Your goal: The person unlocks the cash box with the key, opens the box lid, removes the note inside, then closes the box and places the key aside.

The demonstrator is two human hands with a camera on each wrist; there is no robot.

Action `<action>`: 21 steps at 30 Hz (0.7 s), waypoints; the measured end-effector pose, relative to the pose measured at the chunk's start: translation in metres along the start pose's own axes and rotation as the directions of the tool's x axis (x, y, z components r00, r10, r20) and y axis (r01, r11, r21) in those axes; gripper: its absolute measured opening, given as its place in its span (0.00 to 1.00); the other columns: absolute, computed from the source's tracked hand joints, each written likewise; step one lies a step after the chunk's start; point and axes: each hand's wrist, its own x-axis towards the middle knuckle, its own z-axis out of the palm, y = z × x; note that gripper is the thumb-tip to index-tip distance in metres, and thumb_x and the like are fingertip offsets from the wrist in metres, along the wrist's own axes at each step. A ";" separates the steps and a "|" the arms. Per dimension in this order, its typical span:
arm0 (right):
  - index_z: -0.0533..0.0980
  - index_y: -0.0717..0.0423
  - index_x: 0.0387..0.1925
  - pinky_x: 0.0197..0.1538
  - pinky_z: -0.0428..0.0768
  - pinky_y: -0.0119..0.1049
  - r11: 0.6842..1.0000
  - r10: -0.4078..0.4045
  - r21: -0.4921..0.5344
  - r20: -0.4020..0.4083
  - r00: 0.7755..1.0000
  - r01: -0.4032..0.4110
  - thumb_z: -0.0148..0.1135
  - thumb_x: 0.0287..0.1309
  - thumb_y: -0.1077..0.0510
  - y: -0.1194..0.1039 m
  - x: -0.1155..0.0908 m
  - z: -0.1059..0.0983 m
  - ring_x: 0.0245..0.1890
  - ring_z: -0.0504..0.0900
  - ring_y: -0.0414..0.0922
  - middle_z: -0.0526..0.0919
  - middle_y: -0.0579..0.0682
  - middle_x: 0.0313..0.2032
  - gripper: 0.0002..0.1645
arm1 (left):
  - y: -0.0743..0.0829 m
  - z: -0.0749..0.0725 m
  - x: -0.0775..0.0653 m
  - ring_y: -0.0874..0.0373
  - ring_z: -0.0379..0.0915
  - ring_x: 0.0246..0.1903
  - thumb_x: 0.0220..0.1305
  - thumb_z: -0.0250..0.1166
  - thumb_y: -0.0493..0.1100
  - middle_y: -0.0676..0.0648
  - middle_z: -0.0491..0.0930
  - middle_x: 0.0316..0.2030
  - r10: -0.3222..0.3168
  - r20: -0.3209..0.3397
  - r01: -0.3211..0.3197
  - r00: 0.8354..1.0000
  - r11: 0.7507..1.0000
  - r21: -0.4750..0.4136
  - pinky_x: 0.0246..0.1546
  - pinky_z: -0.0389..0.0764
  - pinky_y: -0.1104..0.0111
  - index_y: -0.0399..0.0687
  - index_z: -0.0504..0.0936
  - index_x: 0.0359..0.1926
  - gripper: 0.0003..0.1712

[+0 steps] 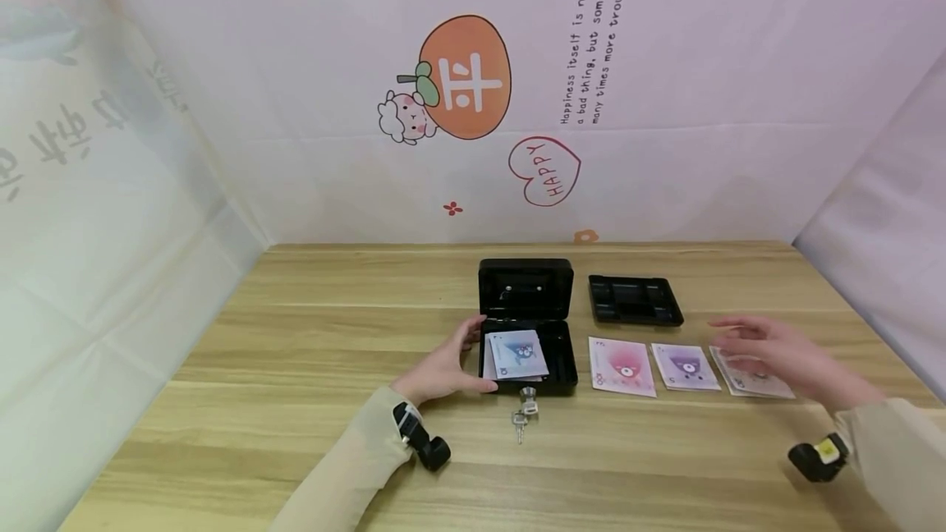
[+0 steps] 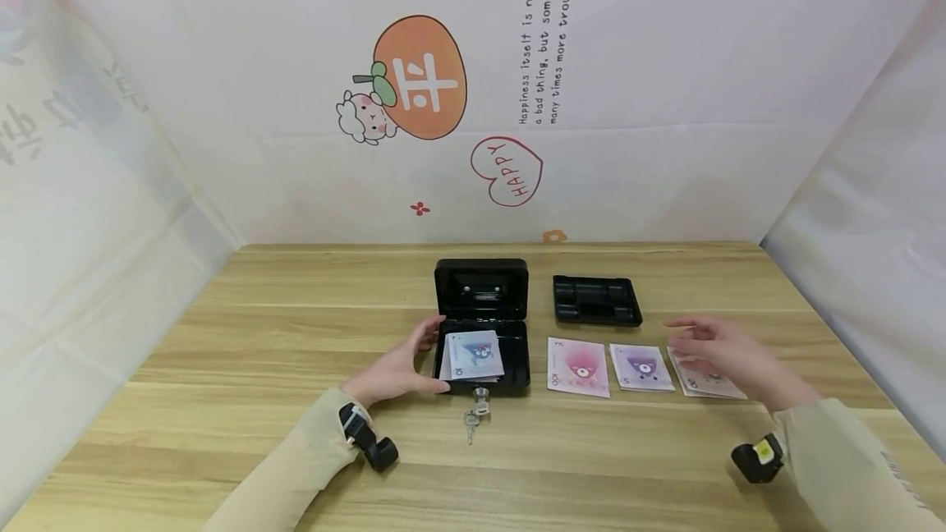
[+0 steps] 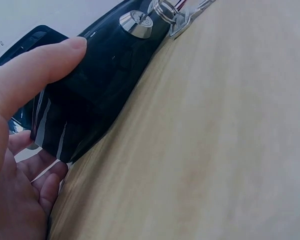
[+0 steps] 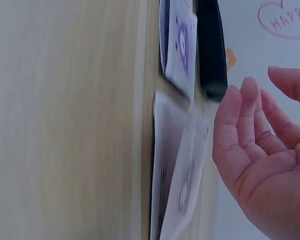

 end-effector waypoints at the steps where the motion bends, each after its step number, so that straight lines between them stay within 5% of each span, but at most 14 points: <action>1: 0.63 0.65 0.62 0.46 0.81 0.29 1.000 0.016 -0.023 0.002 1.000 -0.016 0.53 0.66 0.59 -0.003 0.002 0.005 0.42 0.77 0.28 0.79 0.54 0.49 0.26 | 0.000 0.000 0.000 0.46 0.53 0.68 0.46 0.76 0.46 0.43 0.55 0.70 -0.002 0.000 0.002 1.000 1.000 0.001 0.68 0.57 0.52 0.53 0.46 0.74 0.60; 3: 0.53 0.76 0.65 0.48 0.81 0.32 0.999 0.028 -0.046 0.015 0.999 -0.027 0.53 0.66 0.58 -0.010 0.007 0.015 0.44 0.77 0.28 0.72 0.69 0.54 0.35 | 0.000 0.000 0.000 0.46 0.53 0.68 0.46 0.76 0.46 0.43 0.56 0.70 -0.003 -0.001 0.003 1.000 1.000 0.004 0.68 0.57 0.52 0.53 0.46 0.74 0.60; 5: 0.51 0.76 0.65 0.49 0.81 0.34 0.998 0.040 -0.049 0.030 0.999 -0.038 0.54 0.66 0.58 -0.016 0.011 0.024 0.44 0.76 0.29 0.66 0.74 0.58 0.37 | -0.001 0.000 0.001 0.46 0.53 0.68 0.46 0.76 0.46 0.42 0.56 0.70 -0.005 -0.001 0.005 1.000 1.000 0.006 0.68 0.57 0.51 0.54 0.46 0.74 0.60; 11: 0.56 0.73 0.64 0.48 0.81 0.36 0.998 0.023 -0.057 0.049 0.999 -0.020 0.57 0.64 0.57 -0.031 0.024 0.047 0.44 0.77 0.31 0.74 0.62 0.52 0.36 | -0.001 0.000 0.001 0.46 0.53 0.68 0.46 0.76 0.46 0.43 0.56 0.70 -0.004 -0.001 0.004 1.000 1.000 0.006 0.68 0.57 0.51 0.54 0.46 0.74 0.60; 21: 0.61 0.72 0.62 0.48 0.82 0.38 1.000 -0.017 0.005 0.097 0.995 0.016 0.59 0.62 0.57 -0.039 0.044 0.077 0.43 0.79 0.37 0.77 0.59 0.48 0.34 | 0.000 0.000 0.000 0.47 0.53 0.68 0.47 0.76 0.45 0.41 0.57 0.69 0.001 -0.005 -0.001 1.000 1.000 -0.003 0.68 0.57 0.51 0.53 0.46 0.74 0.60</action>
